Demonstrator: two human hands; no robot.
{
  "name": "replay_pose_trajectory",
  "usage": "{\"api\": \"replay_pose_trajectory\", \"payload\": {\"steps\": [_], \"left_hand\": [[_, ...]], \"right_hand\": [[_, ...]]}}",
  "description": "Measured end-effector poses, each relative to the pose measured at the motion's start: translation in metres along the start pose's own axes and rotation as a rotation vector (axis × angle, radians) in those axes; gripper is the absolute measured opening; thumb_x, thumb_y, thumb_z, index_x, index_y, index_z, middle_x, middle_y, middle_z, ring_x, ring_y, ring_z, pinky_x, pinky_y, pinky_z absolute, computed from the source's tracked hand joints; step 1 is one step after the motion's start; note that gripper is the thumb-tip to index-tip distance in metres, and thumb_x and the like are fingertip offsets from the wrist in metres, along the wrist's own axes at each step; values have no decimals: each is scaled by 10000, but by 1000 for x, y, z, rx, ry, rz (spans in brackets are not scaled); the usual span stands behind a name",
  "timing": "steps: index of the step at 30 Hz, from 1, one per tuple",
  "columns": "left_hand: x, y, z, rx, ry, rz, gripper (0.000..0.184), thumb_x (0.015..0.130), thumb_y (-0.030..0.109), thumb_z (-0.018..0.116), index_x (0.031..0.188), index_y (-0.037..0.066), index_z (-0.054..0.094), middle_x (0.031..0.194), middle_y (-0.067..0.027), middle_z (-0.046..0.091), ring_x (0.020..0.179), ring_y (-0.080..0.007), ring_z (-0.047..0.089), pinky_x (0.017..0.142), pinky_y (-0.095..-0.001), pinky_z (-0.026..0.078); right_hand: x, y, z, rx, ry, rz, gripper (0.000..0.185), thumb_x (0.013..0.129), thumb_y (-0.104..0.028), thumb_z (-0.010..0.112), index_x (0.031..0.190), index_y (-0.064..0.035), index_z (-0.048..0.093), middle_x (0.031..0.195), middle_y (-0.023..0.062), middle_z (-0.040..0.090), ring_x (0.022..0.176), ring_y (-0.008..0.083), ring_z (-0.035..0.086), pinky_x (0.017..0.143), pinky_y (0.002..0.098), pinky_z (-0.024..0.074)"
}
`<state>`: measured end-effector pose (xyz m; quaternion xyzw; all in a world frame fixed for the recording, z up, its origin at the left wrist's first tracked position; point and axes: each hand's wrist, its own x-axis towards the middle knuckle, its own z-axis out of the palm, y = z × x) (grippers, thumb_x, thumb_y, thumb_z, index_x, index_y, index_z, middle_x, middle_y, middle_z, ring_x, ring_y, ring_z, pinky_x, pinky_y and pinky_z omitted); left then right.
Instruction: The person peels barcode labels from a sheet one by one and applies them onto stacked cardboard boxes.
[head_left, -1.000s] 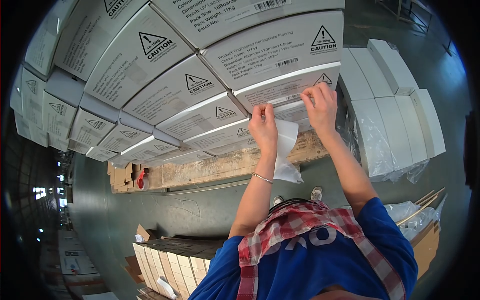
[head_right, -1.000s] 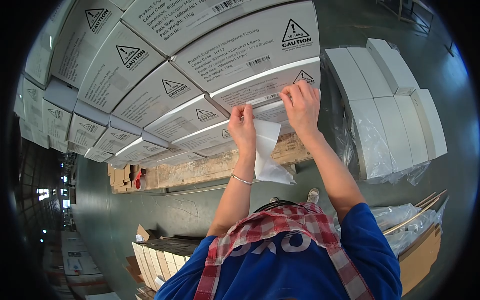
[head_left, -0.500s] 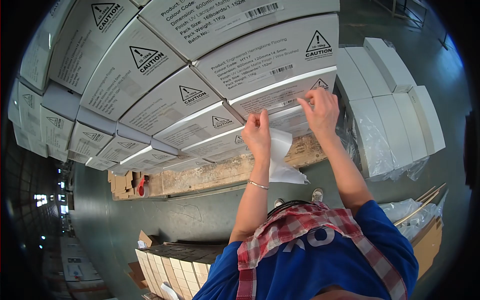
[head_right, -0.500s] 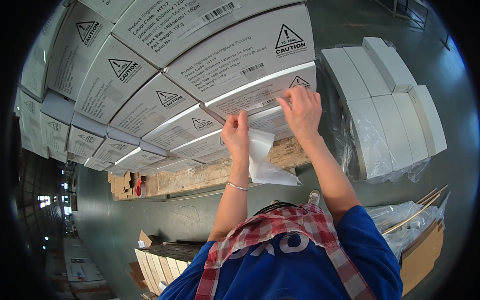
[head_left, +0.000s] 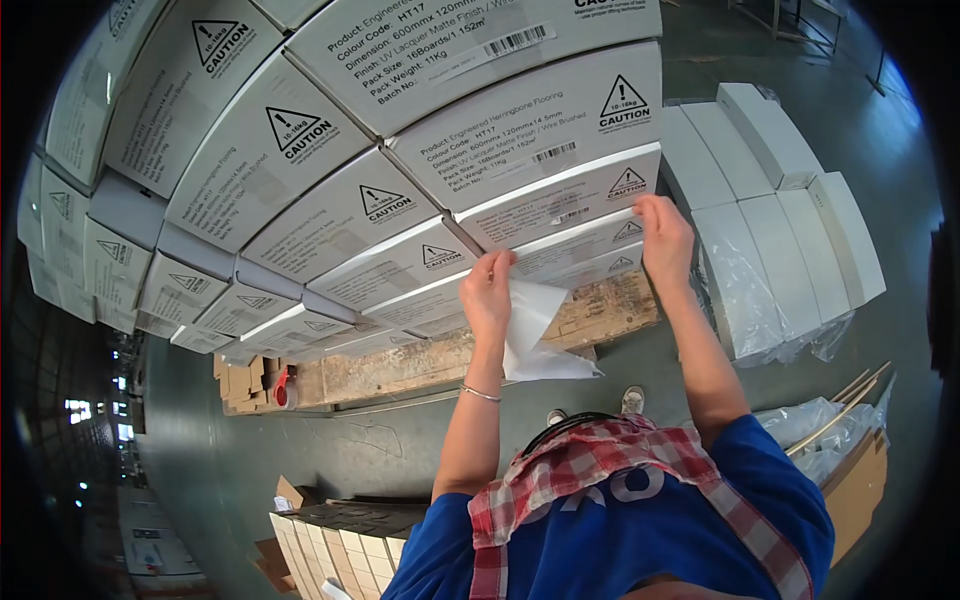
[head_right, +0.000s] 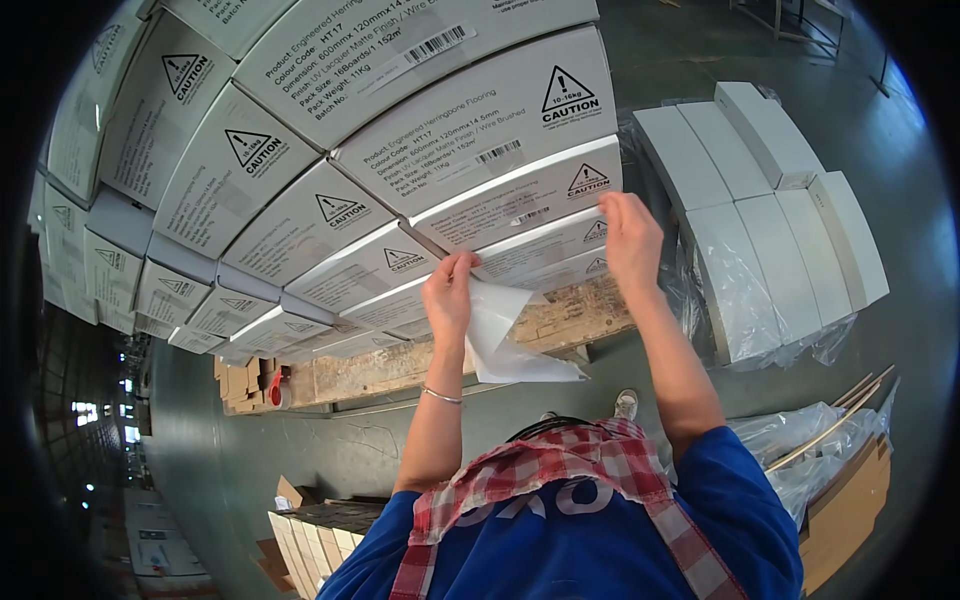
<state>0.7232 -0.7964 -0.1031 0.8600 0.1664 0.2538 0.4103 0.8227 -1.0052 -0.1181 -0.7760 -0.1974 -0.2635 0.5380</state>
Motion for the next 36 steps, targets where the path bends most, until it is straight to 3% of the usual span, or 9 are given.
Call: {"api": "replay_pose_trajectory", "payload": {"steps": [3, 7, 11, 14, 23, 26, 31, 34, 36], "left_hand": [[-6, -3, -1, -94, 25, -40, 202, 926, 171, 575, 950, 14, 700, 820, -35, 709, 688, -80, 568, 645, -233, 453], [-19, 3, -5, -136, -38, -7, 204, 930, 160, 559, 939, 10, 698, 810, -29, 701, 685, -59, 546, 634, -222, 436], [-37, -16, -26, -134, -14, -29, 204, 936, 149, 544, 939, 11, 694, 807, -9, 691, 688, -51, 532, 634, -216, 429], [-47, -26, -40, -176, -28, -96, 204, 935, 144, 540, 942, 9, 693, 821, -2, 689, 697, -49, 528, 635, -213, 423], [-61, -13, -45, -204, -100, -139, 198, 927, 154, 556, 951, 17, 697, 850, -54, 710, 722, -89, 600, 664, -246, 468], [-63, -15, -44, -256, -81, -76, 205, 930, 159, 552, 953, 14, 696, 854, -56, 709, 728, -86, 592, 672, -241, 466], [-62, -18, -55, -238, -76, -70, 221, 940, 160, 536, 951, 3, 692, 862, -6, 694, 730, -56, 535, 667, -198, 423], [-66, -11, -57, -210, -142, -199, 226, 942, 165, 534, 961, 6, 693, 873, -5, 695, 757, -57, 550, 693, -196, 425], [-67, -7, -57, -222, -145, -162, 225, 942, 166, 534, 959, 8, 694, 875, -1, 694, 755, -53, 546, 689, -196, 422]], "right_hand": [[-2, -28, 11, 142, -14, 60, 111, 892, -34, 542, 952, -5, 631, 854, 124, 655, 782, 233, 669, 696, 336, 526], [-2, -46, 28, 140, -95, -52, 110, 902, -45, 538, 942, -21, 638, 824, 109, 651, 748, 231, 660, 671, 324, 519], [-6, -22, 26, -179, -66, -195, 108, 898, -58, 544, 940, -34, 640, 776, 93, 639, 700, 226, 643, 637, 316, 505], [-11, -24, 25, -85, -59, -47, 94, 884, -60, 555, 922, -41, 638, 738, 87, 628, 658, 237, 632, 602, 334, 492], [-14, -69, 81, -4, -166, -151, 109, 870, -68, 546, 924, -60, 641, 712, 83, 626, 624, 255, 630, 566, 368, 490], [-26, -76, 100, -16, -292, -149, 134, 808, -62, 578, 926, -75, 641, 814, 111, 673, 734, 323, 653, 613, 422, 513], [-24, -75, 86, 78, -329, 38, 156, 793, -59, 574, 932, -77, 642, 797, 117, 665, 734, 321, 650, 617, 429, 512], [-31, -68, 103, 75, -139, -132, 138, 879, -126, 529, 937, -69, 640, 655, 49, 598, 575, 221, 603, 528, 350, 468], [-34, -68, 97, 192, -171, 29, 152, 903, -156, 520, 922, -62, 638, 643, 36, 581, 556, 191, 579, 510, 328, 449]]}}
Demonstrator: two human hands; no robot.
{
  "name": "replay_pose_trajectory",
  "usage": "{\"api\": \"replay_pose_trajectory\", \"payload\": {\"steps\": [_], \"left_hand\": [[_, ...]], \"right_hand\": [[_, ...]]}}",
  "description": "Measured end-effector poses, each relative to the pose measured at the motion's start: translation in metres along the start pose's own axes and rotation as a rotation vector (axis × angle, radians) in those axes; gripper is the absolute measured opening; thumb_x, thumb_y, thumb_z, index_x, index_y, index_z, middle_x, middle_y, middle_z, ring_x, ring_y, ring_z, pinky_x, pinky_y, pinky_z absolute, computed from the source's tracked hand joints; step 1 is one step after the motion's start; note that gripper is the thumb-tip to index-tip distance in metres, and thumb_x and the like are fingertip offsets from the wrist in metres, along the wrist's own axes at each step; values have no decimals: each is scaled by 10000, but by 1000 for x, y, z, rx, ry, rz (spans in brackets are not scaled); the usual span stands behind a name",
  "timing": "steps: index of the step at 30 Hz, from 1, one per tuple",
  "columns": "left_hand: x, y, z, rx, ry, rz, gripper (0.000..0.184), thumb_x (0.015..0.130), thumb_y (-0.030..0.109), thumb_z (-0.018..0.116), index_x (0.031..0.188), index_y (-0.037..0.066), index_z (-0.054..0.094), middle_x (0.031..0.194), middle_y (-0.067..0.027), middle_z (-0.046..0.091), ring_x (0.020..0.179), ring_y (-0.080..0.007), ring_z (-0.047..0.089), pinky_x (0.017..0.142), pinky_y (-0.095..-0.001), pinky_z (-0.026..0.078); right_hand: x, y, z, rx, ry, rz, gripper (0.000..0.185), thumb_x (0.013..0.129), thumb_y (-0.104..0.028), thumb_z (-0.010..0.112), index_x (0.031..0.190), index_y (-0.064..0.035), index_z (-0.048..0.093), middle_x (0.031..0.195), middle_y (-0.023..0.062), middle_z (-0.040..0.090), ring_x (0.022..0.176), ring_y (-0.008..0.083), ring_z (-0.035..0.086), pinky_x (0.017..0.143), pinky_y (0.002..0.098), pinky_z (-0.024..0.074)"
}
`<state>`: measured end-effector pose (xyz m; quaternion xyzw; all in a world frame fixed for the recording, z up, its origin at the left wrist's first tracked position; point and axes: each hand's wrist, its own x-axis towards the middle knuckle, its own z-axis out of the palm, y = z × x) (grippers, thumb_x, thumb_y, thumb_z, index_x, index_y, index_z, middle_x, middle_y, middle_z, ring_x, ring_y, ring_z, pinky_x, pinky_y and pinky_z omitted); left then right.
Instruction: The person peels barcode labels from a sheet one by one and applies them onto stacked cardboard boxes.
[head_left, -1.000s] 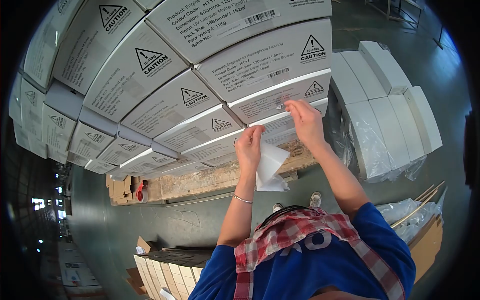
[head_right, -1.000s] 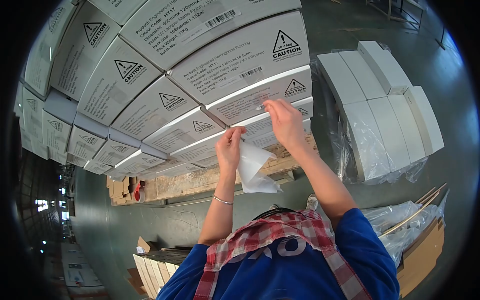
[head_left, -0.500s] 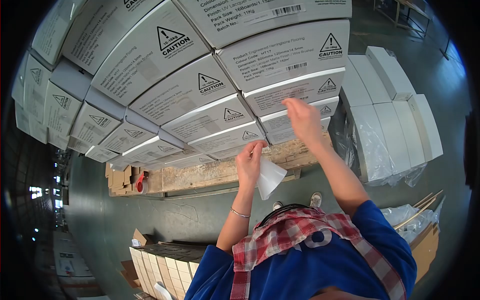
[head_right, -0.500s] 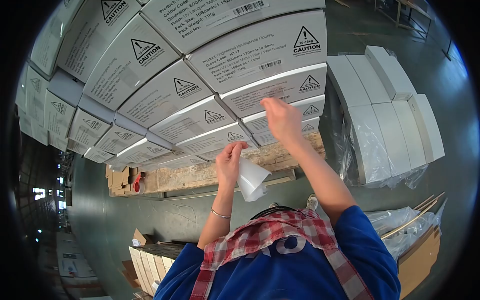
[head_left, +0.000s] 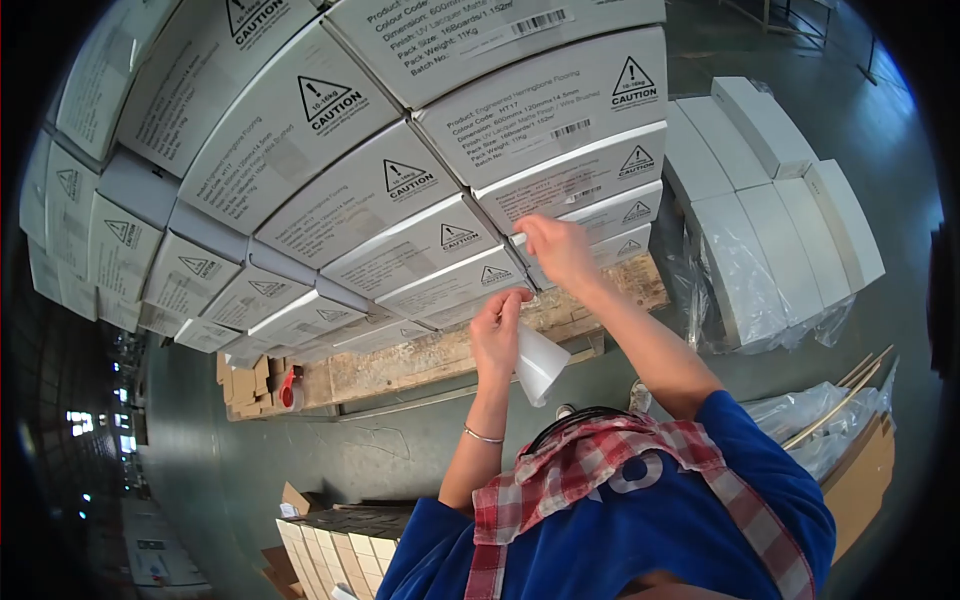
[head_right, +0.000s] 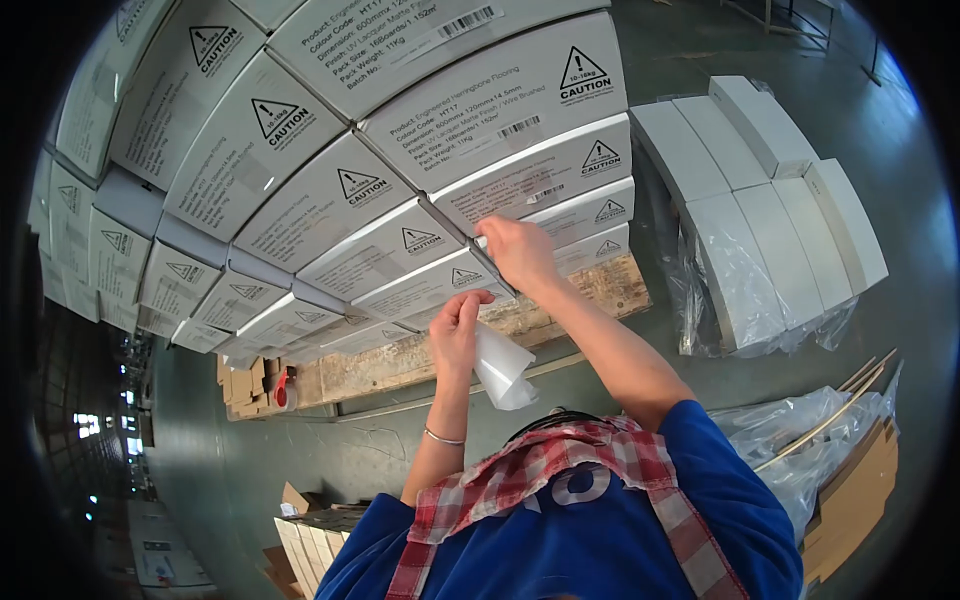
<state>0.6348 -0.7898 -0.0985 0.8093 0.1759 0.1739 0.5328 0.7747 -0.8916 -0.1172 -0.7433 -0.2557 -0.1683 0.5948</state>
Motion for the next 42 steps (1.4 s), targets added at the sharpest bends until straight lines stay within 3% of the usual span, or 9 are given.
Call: {"api": "replay_pose_trajectory", "payload": {"steps": [2, 3, 5, 9, 17, 22, 34, 37, 42], "left_hand": [[0, 2, 1, -41, 10, 62, 225, 941, 167, 533, 955, 14, 697, 878, 7, 693, 752, -44, 538, 682, -196, 416], [0, 1, 0, -43, 6, 66, 225, 941, 167, 533, 955, 14, 697, 878, 7, 693, 752, -44, 538, 682, -196, 416], [-1, -3, -2, -82, 7, 27, 224, 942, 167, 531, 948, 19, 699, 882, 12, 693, 757, -39, 535, 686, -195, 413], [-7, -6, -1, -76, -6, 12, 224, 945, 169, 529, 944, 25, 701, 883, 13, 692, 763, -38, 536, 692, -193, 411], [-6, -11, -5, -83, -3, -2, 224, 949, 176, 530, 954, 28, 699, 877, 20, 690, 753, -34, 529, 684, -190, 405], [-6, -11, -9, -94, 17, -19, 221, 949, 176, 531, 949, 33, 700, 874, 31, 687, 717, -22, 497, 649, -182, 386], [-11, -13, -15, -63, 33, 2, 221, 947, 178, 533, 941, 35, 701, 874, 29, 692, 706, -20, 495, 632, -185, 388], [-11, -8, -10, -83, 24, -13, 221, 949, 176, 532, 941, 32, 701, 876, 24, 695, 715, -23, 505, 641, -186, 393], [-13, -10, -3, -95, 26, 58, 204, 932, 161, 541, 956, 32, 697, 842, 27, 680, 633, -30, 453, 575, -201, 374]], "right_hand": [[0, -5, -11, 261, -70, 283, 220, 950, -214, 501, 893, -48, 633, 620, 11, 549, 519, 132, 531, 473, 284, 411], [1, -2, -21, 258, -66, 282, 220, 950, -214, 501, 893, -48, 633, 620, 11, 549, 519, 132, 531, 473, 284, 411], [0, 10, -43, 700, 63, 691, 365, 975, -348, 497, 845, -29, 622, 589, -14, 499, 481, 68, 450, 434, 230, 343], [5, 24, -48, 585, 48, 778, 462, 938, -444, 536, 762, -23, 610, 560, -7, 496, 446, 66, 443, 413, 221, 322], [16, 27, -43, 84, -30, 750, 606, 858, -604, 561, 623, -50, 630, 474, 7, 534, 459, 106, 545, 439, 264, 397], [18, 29, -44, -87, -35, 685, 598, 872, -578, 558, 607, -45, 616, 468, 13, 533, 409, 103, 506, 433, 256, 397], [24, 16, -50, -377, -131, 590, 562, 859, -592, 542, 657, -82, 666, 494, 19, 578, 494, 179, 598, 547, 326, 470], [20, 18, -47, -505, -65, 384, 550, 851, -594, 550, 675, -88, 675, 501, 18, 583, 503, 180, 605, 558, 322, 475], [25, 17, -57, -470, -202, 526, 522, 850, -581, 563, 691, -100, 688, 505, 18, 587, 499, 186, 604, 558, 332, 480]]}}
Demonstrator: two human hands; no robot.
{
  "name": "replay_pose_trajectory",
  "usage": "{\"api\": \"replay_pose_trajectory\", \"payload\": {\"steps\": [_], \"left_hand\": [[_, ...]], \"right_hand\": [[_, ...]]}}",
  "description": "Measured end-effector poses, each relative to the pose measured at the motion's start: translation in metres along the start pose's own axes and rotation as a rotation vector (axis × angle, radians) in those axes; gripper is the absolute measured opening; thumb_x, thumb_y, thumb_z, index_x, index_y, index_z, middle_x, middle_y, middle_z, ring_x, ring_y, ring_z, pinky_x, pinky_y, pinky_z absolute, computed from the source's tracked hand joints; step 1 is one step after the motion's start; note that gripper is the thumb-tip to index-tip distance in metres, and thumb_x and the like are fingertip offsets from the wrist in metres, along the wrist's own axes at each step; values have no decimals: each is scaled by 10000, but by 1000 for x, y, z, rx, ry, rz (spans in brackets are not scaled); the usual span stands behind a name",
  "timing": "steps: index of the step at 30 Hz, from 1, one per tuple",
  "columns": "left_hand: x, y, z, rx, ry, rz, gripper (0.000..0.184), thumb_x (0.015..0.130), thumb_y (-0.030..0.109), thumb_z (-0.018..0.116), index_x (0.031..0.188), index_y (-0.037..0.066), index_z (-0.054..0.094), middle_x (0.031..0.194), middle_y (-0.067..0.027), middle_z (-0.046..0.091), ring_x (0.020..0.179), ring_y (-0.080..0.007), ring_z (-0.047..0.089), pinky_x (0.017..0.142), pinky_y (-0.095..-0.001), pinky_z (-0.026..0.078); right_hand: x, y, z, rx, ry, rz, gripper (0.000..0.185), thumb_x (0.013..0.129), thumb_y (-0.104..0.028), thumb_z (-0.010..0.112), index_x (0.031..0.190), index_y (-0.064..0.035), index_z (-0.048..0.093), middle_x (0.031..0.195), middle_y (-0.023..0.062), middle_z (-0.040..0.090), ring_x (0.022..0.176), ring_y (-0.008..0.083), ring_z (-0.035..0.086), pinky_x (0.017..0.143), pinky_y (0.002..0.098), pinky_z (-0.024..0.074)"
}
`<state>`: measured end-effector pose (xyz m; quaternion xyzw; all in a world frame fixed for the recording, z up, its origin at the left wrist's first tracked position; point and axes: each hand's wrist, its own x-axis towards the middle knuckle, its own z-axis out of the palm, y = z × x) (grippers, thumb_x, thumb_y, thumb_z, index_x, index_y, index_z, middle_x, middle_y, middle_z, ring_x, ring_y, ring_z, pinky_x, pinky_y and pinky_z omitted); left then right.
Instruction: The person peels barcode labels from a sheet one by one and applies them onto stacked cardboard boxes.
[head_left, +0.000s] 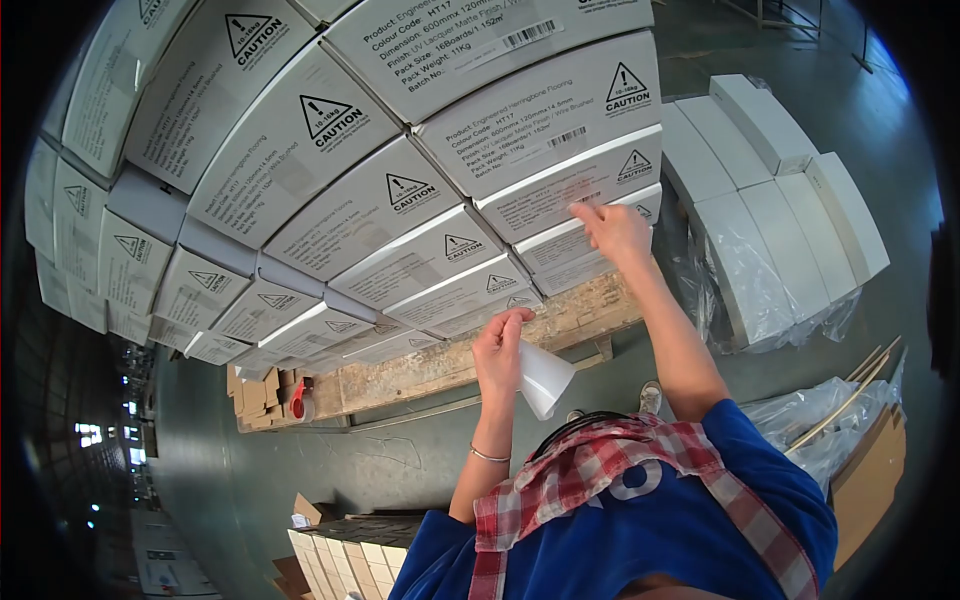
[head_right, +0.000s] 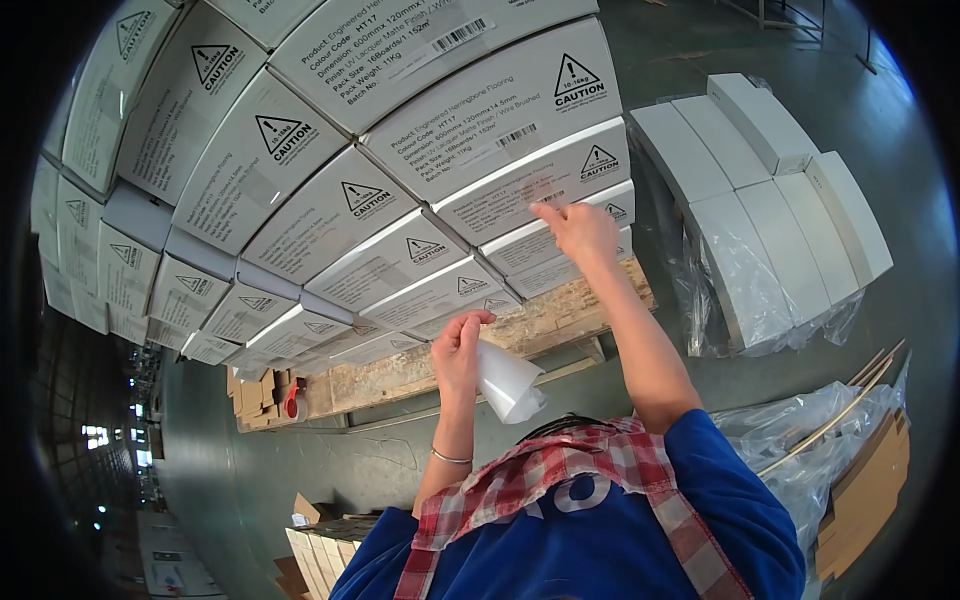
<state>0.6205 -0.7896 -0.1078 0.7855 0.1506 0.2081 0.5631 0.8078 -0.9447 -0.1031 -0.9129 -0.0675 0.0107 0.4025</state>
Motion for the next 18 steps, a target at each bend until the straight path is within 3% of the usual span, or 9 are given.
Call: {"api": "replay_pose_trajectory", "payload": {"steps": [4, 11, 18], "left_hand": [[0, 0, -2, -6, 7, 8, 206, 936, 162, 539, 957, 30, 696, 850, 29, 679, 644, -28, 456, 585, -198, 377], [-5, 6, -5, -32, -12, -58, 214, 940, 170, 537, 959, 27, 695, 864, 24, 683, 669, -27, 468, 610, -193, 383], [1, 7, -7, -51, -33, -65, 217, 943, 175, 538, 957, 26, 696, 877, 21, 686, 692, -26, 484, 627, -186, 386]], "right_hand": [[6, 0, 0, 116, -7, 114, 498, 842, -574, 578, 706, -111, 697, 506, 19, 589, 502, 203, 605, 561, 348, 484], [-2, 6, 5, -117, 267, -184, 531, 830, -592, 579, 675, -95, 687, 533, 64, 606, 533, 294, 623, 544, 387, 488], [2, -7, 6, -192, 364, -196, 510, 837, -557, 584, 659, -88, 681, 549, 100, 610, 563, 345, 629, 536, 429, 490]]}}
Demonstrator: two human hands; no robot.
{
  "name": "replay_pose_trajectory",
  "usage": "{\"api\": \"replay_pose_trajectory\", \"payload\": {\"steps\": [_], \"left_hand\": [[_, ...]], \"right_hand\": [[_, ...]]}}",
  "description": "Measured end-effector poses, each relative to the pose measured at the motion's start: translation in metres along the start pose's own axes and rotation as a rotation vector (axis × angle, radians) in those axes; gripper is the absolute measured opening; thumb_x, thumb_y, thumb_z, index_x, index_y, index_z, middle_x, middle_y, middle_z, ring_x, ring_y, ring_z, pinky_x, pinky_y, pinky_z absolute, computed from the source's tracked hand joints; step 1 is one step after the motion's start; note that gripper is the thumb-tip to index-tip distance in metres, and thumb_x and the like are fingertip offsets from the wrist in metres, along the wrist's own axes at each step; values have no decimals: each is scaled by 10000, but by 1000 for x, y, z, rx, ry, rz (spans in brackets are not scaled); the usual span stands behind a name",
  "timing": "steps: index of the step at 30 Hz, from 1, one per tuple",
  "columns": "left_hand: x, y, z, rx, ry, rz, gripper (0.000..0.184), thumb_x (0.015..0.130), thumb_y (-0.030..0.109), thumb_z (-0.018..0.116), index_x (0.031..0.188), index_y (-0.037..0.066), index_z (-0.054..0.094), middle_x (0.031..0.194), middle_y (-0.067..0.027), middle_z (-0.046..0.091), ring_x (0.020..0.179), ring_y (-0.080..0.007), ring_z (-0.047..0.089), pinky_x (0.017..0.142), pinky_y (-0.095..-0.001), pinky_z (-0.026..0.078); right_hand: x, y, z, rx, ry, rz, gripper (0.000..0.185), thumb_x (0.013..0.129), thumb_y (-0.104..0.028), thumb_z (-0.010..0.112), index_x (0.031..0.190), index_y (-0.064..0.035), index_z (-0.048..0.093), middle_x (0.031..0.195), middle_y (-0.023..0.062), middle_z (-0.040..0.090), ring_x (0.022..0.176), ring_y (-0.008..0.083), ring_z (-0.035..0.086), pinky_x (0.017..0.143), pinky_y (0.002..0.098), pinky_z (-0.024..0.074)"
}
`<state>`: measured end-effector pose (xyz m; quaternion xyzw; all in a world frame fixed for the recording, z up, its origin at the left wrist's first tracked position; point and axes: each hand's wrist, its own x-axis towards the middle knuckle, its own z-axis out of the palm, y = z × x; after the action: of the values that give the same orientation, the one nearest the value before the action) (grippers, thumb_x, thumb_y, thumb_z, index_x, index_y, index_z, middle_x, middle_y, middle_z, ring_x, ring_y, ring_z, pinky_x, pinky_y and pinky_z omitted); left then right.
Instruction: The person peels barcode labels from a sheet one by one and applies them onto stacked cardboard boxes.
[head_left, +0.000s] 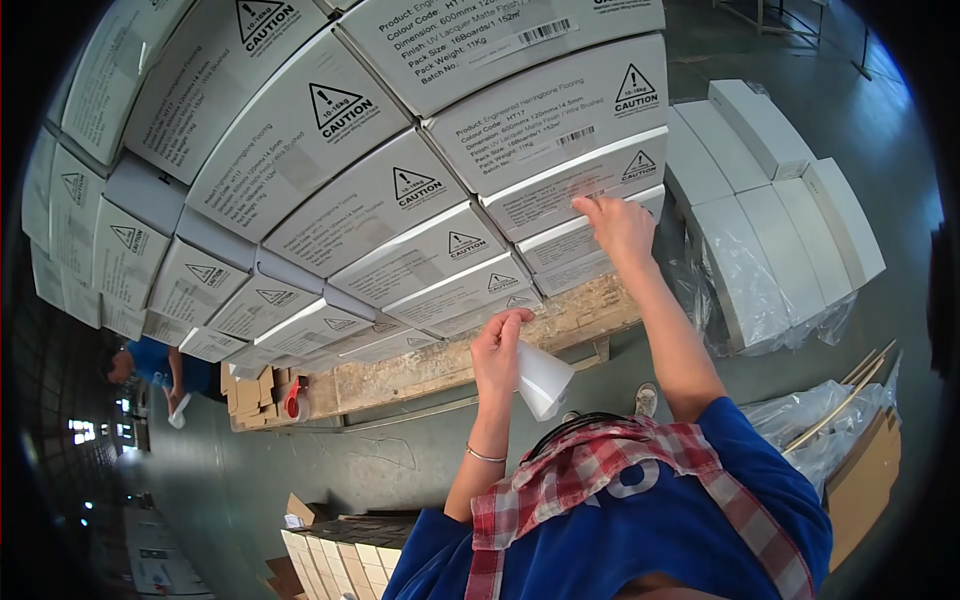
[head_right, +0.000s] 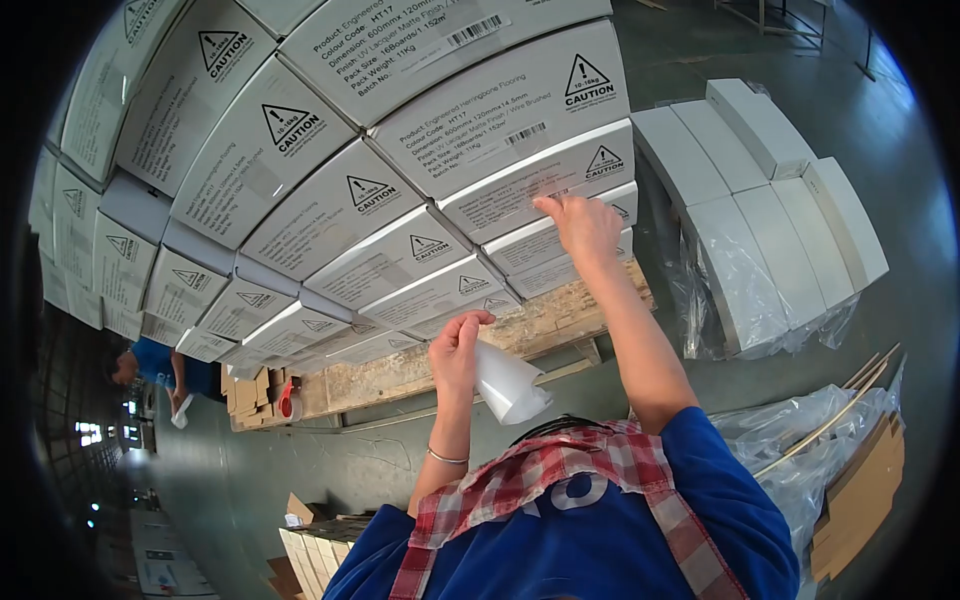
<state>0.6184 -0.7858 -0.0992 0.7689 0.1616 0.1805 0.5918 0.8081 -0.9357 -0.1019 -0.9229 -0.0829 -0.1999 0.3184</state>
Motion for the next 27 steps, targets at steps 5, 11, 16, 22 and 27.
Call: {"api": "replay_pose_trajectory", "payload": {"steps": [5, 11, 16, 22, 27], "left_hand": [[0, 13, 9, 41, -76, -15, 219, 947, 178, 540, 944, 28, 699, 897, 10, 696, 732, -24, 514, 656, -178, 394], [-3, 3, 8, 3, -156, 68, 217, 943, 175, 544, 944, 23, 699, 898, 1, 694, 748, -34, 522, 674, -185, 401], [-2, -6, -7, 41, -209, -15, 218, 946, 172, 540, 956, 15, 691, 894, -3, 689, 775, -48, 539, 703, -194, 417], [5, -14, -30, 35, -223, 15, 214, 947, 166, 536, 961, 16, 687, 888, -3, 684, 801, -62, 555, 732, -205, 431], [10, -18, -40, 25, -243, 57, 219, 949, 174, 537, 949, 18, 691, 892, 9, 686, 746, -37, 513, 673, -183, 397]], "right_hand": [[-9, 5, -8, -44, -55, -90, 363, 849, -430, 629, 772, -79, 678, 613, 113, 623, 612, 335, 635, 553, 441, 487], [-50, -3, 2, 165, 173, -191, 392, 855, -213, 610, 1185, -13, 540, 877, 166, 596, 812, 327, 612, 659, 412, 483], [-60, -34, 32, 6, 251, -225, 613, 796, -27, 572, 1354, 78, 339, 948, 176, 533, 870, 329, 565, 740, 396, 462], [-68, -41, 47, -110, 234, -194, 684, 731, 41, 556, 1364, 115, 307, 959, 171, 530, 867, 319, 559, 768, 401, 451], [-66, -38, 33, -9, 205, -188, 656, 750, 42, 531, 1367, 109, 317, 978, 165, 536, 858, 307, 559, 774, 405, 444]]}}
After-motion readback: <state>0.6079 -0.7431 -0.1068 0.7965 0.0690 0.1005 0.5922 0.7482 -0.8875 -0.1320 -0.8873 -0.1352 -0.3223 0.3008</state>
